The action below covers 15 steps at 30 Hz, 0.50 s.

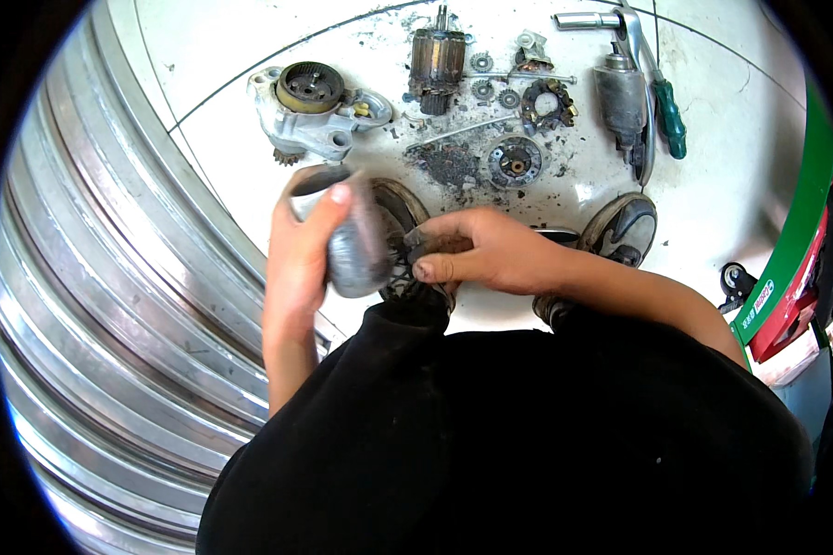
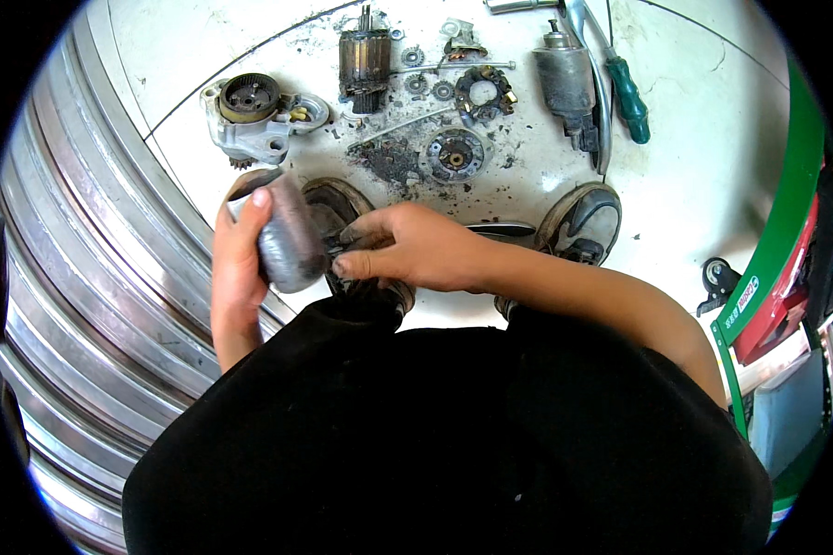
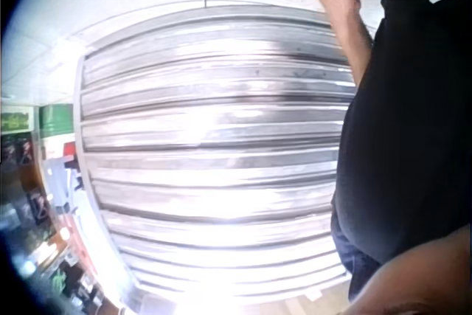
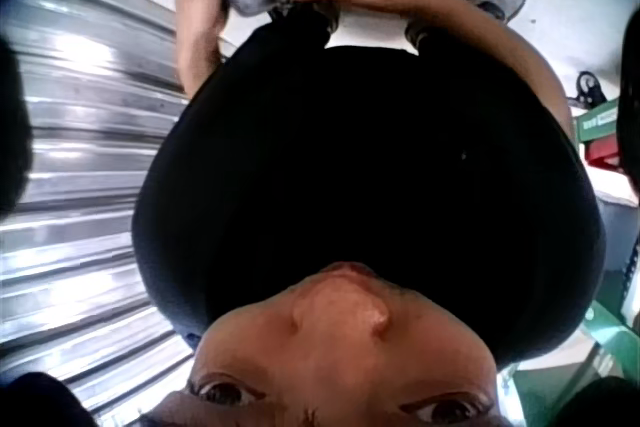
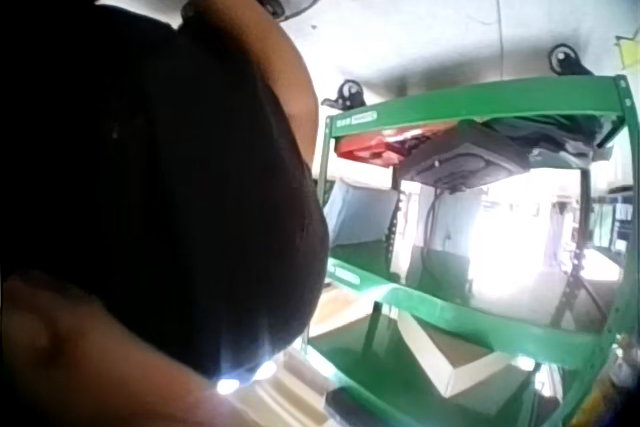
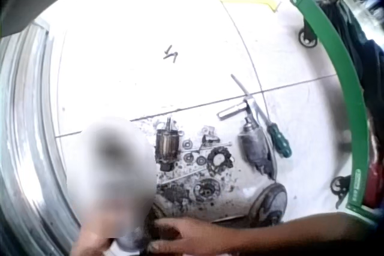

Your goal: The person sits on the floor and disassembles a cylindrical mechanical component, removing internal parts such as a clutch plate and shaft. They use a screwdriver to pry out debris and separate the housing, placing the removed pieces on the floor.

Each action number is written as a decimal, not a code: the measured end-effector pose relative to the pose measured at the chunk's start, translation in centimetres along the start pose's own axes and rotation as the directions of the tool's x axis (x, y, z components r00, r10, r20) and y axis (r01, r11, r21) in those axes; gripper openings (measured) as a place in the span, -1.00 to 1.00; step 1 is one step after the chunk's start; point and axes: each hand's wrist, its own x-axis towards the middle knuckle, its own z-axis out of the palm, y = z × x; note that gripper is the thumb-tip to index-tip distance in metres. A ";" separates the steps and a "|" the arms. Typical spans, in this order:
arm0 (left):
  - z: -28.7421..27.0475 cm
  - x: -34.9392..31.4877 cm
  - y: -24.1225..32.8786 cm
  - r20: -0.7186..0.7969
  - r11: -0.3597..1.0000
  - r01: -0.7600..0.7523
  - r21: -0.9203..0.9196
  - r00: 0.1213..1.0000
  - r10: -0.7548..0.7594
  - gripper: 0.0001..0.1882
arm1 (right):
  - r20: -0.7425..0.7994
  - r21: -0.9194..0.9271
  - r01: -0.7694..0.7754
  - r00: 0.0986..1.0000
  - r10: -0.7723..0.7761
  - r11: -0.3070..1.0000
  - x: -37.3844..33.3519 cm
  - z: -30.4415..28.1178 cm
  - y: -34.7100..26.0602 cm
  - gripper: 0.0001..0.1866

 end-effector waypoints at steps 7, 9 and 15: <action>4.9 0.0 -0.3 0.276 0.910 -0.362 0.202 0.913 0.302 -0.21 | -0.230 -0.544 0.168 0.912 -0.339 0.822 -1.3 -1.9 -0.9 -0.06; 5.1 -0.1 -0.9 0.294 0.853 -0.504 0.139 0.843 0.450 -0.12 | -0.245 -0.714 0.183 0.839 -0.486 0.676 -1.8 -2.4 -0.4 -0.12; 4.7 -0.5 -0.4 0.371 0.633 -0.771 0.071 0.609 0.701 -0.05 | -0.199 -0.801 0.288 0.700 -0.686 0.525 -1.7 -1.9 -0.3 -0.16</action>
